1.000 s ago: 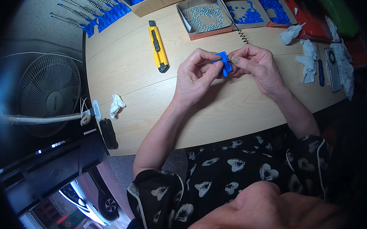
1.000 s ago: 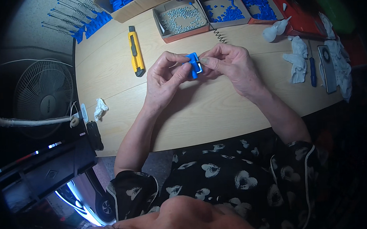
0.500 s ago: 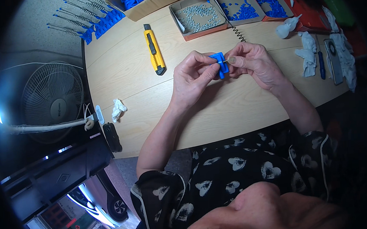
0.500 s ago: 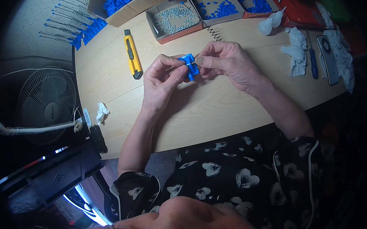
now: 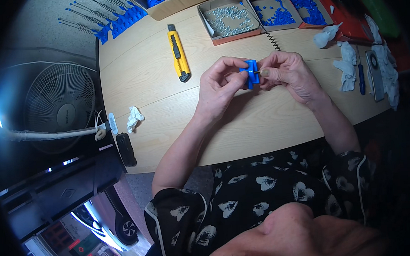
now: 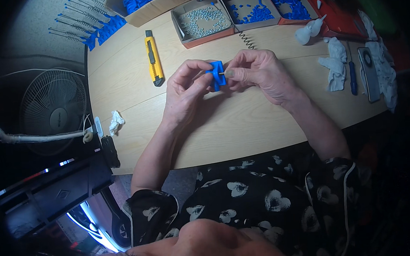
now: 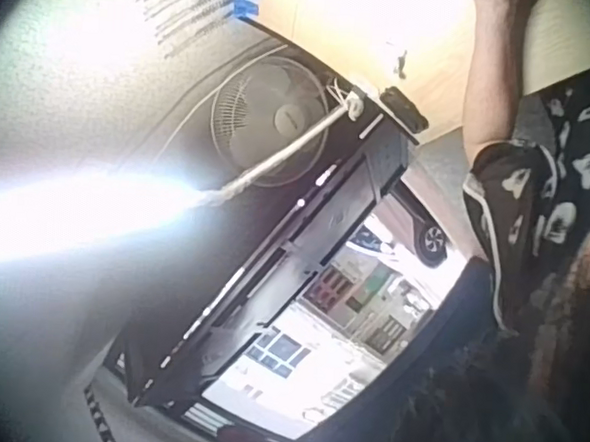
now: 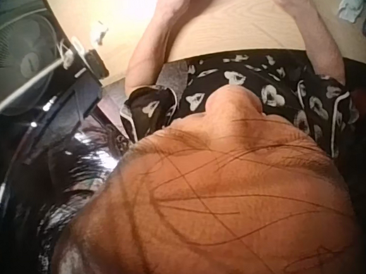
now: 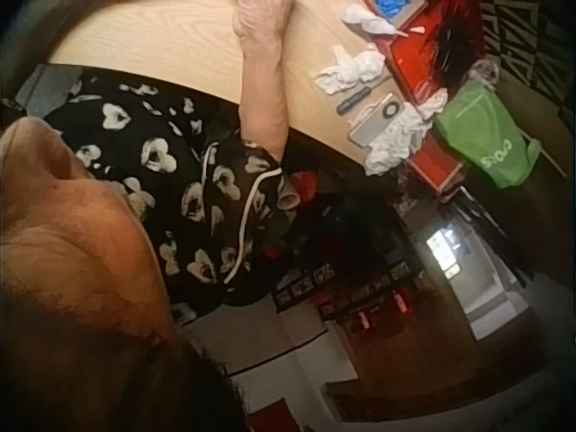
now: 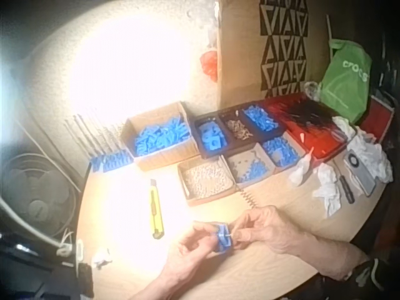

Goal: The person assembles small components, including a blue plastic housing, a spring, and metal pins, using a screwdriver and adhesive from a glue bottle.

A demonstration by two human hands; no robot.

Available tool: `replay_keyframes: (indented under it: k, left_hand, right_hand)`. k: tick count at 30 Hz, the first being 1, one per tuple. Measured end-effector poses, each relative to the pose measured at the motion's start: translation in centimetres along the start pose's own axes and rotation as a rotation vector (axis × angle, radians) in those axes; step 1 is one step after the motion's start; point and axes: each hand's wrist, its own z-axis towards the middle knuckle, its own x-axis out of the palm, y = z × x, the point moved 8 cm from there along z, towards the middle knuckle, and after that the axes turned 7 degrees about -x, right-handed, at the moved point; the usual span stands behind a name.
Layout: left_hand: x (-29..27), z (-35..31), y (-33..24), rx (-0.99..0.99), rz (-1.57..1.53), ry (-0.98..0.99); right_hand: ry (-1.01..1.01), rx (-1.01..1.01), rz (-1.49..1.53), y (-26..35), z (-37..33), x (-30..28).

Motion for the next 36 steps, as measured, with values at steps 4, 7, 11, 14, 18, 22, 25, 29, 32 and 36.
replay_keyframes:
  k: [4,7,11,14,18,22,25,29,32,36]
  left_hand:
    - [-0.2,0.1,0.3,-0.029,-0.032,-0.004]
    - [-0.3,0.2,0.4,-0.013,-0.035,0.019]
    - [0.2,0.2,-0.2,0.021,-0.002,0.022]
    - [0.1,0.0,-0.7,0.091,0.005,0.012]
    - [0.2,0.1,-0.3,0.061,-0.014,0.05]
    - [0.1,0.1,-0.1,0.046,-0.027,0.061]
    - [0.2,0.0,-0.4,0.059,-0.034,0.067]
    - [0.2,0.2,-0.3,0.086,0.003,0.083]
    - [0.1,0.1,-0.7,0.115,0.011,0.08]
    - [-0.5,0.1,-0.7,0.05,-0.019,-0.055]
  right_hand:
    - [0.021,-0.013,-0.04,0.1,0.0,0.0]
    - [0.013,-0.051,-0.039,0.4,0.0,0.2]
    - [-0.054,-0.102,-0.099,0.8,0.0,-0.1]
    - [-0.052,-0.09,-0.085,0.4,0.0,-0.4]
    - [-0.01,-0.031,0.016,0.5,-0.1,0.2]
    - [0.0,-0.005,-0.002,0.4,0.1,0.2]
    - [0.001,0.021,0.004,0.3,0.1,0.2]
    - [0.012,-0.006,0.031,-0.2,0.2,-0.2]
    - [-0.003,-0.033,0.049,-0.1,0.5,0.0]
    - [-0.03,-0.107,0.103,0.4,0.5,0.1]
